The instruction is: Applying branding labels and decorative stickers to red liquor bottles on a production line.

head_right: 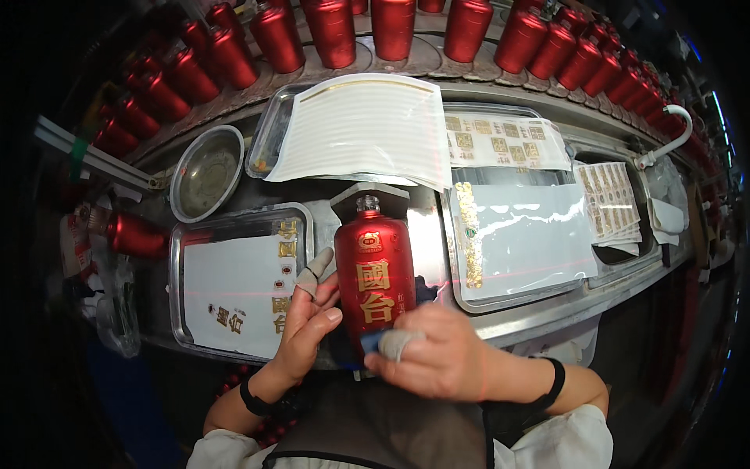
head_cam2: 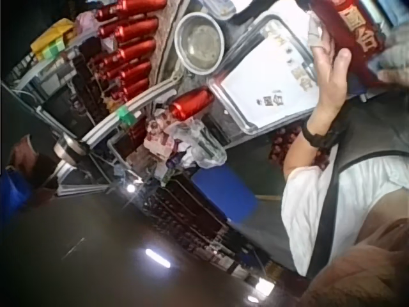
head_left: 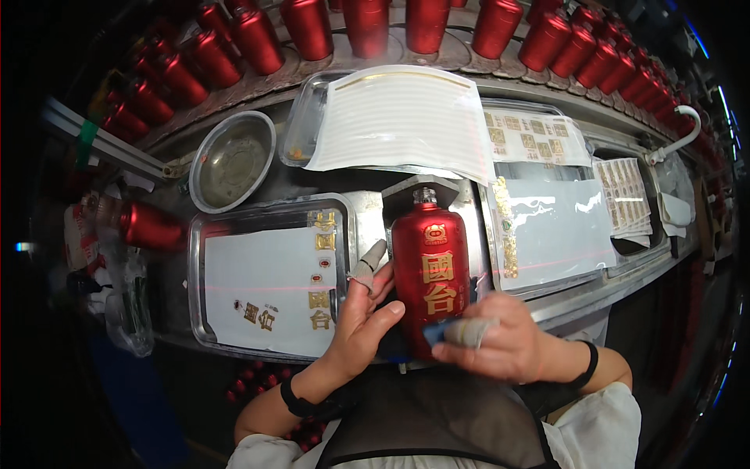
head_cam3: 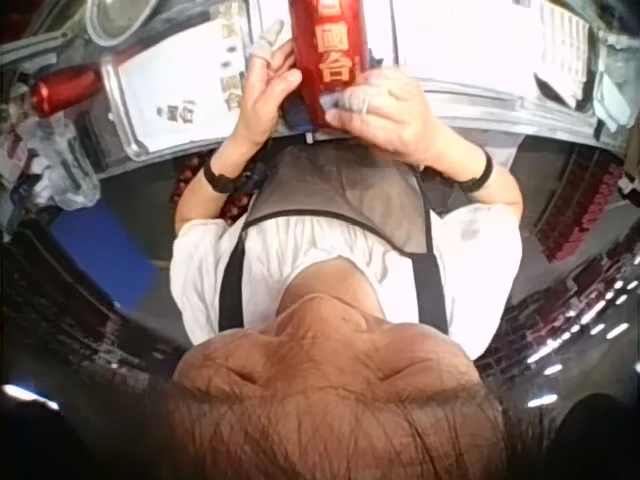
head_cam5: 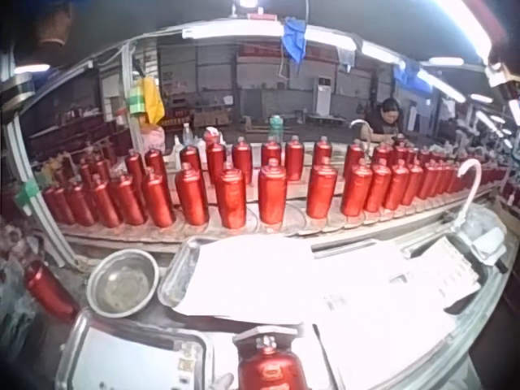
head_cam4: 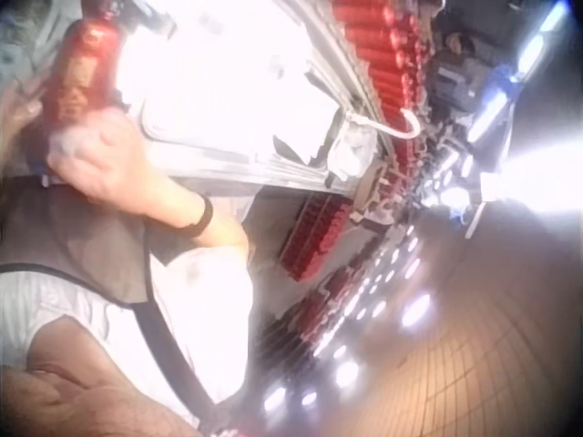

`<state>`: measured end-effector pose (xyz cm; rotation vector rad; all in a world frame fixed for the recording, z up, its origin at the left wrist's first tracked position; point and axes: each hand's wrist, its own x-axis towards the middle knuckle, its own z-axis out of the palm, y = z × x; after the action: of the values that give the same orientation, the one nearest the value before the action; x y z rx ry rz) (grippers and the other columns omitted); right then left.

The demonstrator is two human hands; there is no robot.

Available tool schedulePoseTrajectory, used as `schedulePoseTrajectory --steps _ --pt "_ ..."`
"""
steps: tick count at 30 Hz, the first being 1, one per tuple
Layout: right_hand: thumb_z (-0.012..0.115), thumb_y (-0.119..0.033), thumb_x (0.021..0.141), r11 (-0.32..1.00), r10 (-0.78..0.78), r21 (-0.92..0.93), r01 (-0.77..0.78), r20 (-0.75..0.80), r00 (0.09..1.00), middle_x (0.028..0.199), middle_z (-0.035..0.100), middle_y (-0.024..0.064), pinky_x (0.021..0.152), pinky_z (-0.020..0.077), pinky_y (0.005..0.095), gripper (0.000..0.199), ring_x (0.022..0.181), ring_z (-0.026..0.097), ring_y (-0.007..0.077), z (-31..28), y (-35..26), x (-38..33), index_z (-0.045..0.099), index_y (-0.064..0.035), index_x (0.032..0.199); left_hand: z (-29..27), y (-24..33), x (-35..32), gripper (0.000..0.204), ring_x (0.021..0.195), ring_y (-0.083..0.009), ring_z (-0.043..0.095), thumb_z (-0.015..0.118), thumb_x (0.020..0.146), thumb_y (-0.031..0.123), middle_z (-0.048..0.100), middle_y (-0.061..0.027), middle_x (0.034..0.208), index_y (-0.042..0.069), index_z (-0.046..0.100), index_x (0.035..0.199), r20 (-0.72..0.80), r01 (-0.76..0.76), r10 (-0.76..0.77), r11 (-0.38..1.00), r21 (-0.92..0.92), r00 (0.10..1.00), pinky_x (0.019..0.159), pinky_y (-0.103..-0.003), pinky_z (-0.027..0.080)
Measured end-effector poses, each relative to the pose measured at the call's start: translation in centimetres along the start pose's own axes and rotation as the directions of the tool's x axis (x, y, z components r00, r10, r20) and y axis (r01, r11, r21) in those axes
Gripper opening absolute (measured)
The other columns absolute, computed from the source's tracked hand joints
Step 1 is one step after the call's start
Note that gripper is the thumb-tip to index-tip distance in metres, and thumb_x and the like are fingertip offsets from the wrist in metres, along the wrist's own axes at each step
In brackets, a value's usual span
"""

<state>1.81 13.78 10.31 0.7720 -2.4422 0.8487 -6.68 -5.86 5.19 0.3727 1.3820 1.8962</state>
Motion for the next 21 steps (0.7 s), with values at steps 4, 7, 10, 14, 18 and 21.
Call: schedulePoseTrajectory --steps 4,7,10,14,18,21 --pt "0.073 -0.014 0.068 0.993 0.09 -0.067 -0.096 -0.079 0.993 0.079 0.057 0.0018 0.061 0.0475 0.0332 0.022 0.075 0.059 0.0211 -0.5 0.5 1.8 0.069 -0.008 0.089 0.6 0.5 0.1 0.071 0.143 -0.027 0.032 0.042 0.091 0.011 0.029 -0.0201 0.155 -0.003 0.011 0.154 0.006 0.042 -0.042 0.998 -0.041 0.999 0.117 -0.039 0.023" --pt "0.066 -0.019 0.067 0.949 0.221 -0.211 -0.233 -0.081 0.972 0.077 0.054 0.0017 0.065 0.0452 0.0353 0.027 0.075 0.056 0.0221 0.1 1.8 4.0 0.068 -0.0078 0.091 1.1 0.4 0.1 0.067 0.142 -0.0259 0.033 0.039 0.093 0.016 0.03 -0.0187 0.155 -0.005 0.016 0.153 -0.055 0.022 -0.022 1.0 -0.01 0.998 0.117 -0.037 0.024" --pt "0.071 -0.013 0.068 0.999 -0.018 -0.031 0.017 -0.043 0.999 0.085 0.057 -0.0004 0.066 0.0468 0.0343 0.022 0.077 0.058 0.0196 1.1 -0.3 3.3 0.069 -0.0109 0.09 1.2 0.1 0.1 0.066 0.142 -0.0259 0.033 0.036 0.094 0.018 0.028 -0.0183 0.156 -0.004 0.015 0.153 -0.09 0.001 0.0 1.0 0.004 0.996 0.116 -0.038 0.025" --pt "0.074 -0.011 0.066 0.994 0.105 0.033 -0.102 -0.097 0.99 0.082 0.058 0.0015 0.066 0.0489 0.0319 0.019 0.076 0.059 0.0186 1.0 -0.9 0.0 0.071 -0.0098 0.085 1.4 -0.2 0.2 0.066 0.141 -0.0248 0.034 0.039 0.099 0.028 0.03 -0.0185 0.155 -0.002 0.016 0.153 -0.054 -0.002 0.004 0.999 0.035 0.999 0.116 -0.039 0.025" --pt "0.076 -0.006 0.07 0.984 0.175 0.054 -0.168 -0.204 0.963 0.084 0.065 0.0031 0.065 0.0508 0.034 0.026 0.073 0.062 0.0197 0.5 -1.3 -1.5 0.073 -0.0084 0.095 1.9 -0.6 0.4 0.067 0.133 -0.0232 0.044 0.056 0.097 0.019 0.04 -0.0191 0.147 -0.001 0.02 0.149 -0.047 -0.042 0.042 0.999 0.005 0.998 0.111 -0.037 0.034" --pt "0.08 -0.012 0.077 0.826 0.513 0.39 -0.406 -0.223 0.829 0.078 0.065 0.0058 0.064 0.051 0.0282 0.021 0.071 0.063 0.0154 0.5 -1.0 -1.7 0.067 -0.004 0.092 1.9 -0.8 0.3 0.064 0.127 -0.0233 0.05 0.068 0.092 0.014 0.047 -0.0203 0.14 -0.003 0.03 0.141 -0.128 0.002 0.003 0.999 0.039 0.992 0.108 -0.037 0.039"
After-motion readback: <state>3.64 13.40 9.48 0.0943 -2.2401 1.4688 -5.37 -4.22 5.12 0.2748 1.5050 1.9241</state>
